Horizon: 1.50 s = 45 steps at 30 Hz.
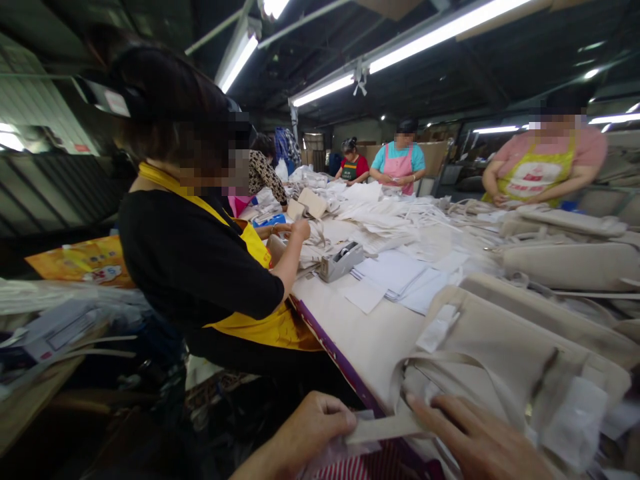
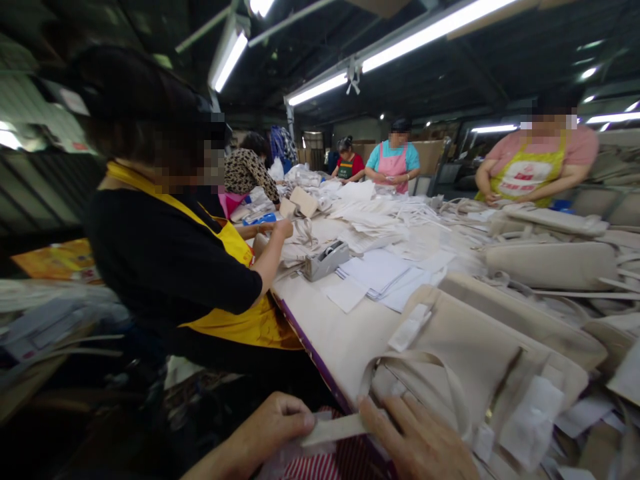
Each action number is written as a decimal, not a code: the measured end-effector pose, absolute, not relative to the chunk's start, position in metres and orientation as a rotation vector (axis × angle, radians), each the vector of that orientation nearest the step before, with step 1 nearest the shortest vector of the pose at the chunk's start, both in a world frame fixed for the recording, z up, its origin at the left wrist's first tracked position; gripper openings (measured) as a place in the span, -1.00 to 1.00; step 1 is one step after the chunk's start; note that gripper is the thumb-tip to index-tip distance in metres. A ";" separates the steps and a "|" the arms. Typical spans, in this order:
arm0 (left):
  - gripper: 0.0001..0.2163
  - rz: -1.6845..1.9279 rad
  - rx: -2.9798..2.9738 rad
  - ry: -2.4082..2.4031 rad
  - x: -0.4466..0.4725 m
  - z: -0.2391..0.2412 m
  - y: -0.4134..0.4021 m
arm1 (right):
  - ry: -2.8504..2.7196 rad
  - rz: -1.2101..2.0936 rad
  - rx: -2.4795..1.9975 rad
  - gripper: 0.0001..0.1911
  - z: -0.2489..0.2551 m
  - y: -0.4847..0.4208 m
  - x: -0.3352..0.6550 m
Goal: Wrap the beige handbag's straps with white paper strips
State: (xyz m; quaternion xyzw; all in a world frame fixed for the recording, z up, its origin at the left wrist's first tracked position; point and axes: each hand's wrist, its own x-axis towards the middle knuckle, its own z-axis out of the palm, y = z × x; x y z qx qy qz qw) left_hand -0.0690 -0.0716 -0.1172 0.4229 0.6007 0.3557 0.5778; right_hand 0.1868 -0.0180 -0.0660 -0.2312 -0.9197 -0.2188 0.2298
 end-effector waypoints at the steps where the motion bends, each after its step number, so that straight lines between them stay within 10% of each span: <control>1: -0.74 0.824 1.012 1.392 -0.069 -0.116 -0.072 | -2.536 -0.585 -0.646 -0.41 -0.071 -0.019 0.183; 45: -0.57 0.898 0.950 1.724 -0.150 -0.123 -0.158 | -2.463 -0.161 -0.768 -0.55 -0.158 -0.027 0.037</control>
